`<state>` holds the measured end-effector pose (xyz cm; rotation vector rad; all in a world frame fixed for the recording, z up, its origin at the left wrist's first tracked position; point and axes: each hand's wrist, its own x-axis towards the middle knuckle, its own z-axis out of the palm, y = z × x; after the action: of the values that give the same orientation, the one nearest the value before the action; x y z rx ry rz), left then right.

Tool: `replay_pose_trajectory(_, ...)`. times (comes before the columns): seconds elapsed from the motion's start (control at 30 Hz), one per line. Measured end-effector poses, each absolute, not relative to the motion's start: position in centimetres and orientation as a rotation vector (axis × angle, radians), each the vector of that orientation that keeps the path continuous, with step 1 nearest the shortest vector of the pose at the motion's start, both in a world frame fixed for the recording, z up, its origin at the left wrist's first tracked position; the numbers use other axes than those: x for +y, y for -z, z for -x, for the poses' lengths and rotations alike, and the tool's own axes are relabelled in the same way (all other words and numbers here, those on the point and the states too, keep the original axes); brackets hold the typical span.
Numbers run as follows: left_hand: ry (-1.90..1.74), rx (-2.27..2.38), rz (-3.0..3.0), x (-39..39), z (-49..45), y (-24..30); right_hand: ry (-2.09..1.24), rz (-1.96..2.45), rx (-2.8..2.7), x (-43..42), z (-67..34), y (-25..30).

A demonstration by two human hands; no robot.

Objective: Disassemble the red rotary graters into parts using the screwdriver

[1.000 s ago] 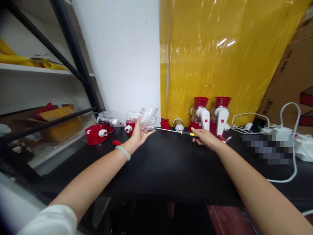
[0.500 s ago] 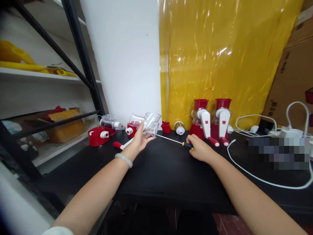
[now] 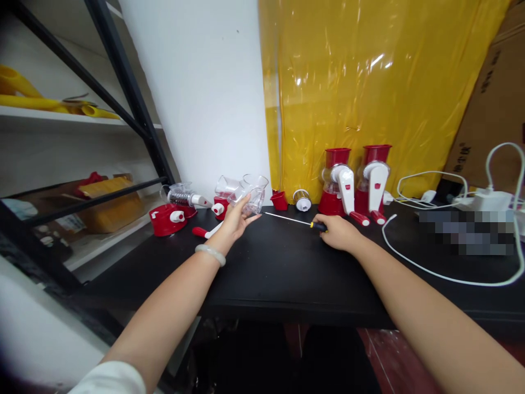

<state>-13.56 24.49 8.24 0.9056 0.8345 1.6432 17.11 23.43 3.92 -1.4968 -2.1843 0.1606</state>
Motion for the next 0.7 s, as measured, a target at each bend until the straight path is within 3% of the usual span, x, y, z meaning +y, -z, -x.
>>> replay_pose_trajectory(0.7,-1.606,0.823,-0.989,24.61,13.37,-7.49,-0.182,1.237,-2.180,23.86,-17.18,-3.44)
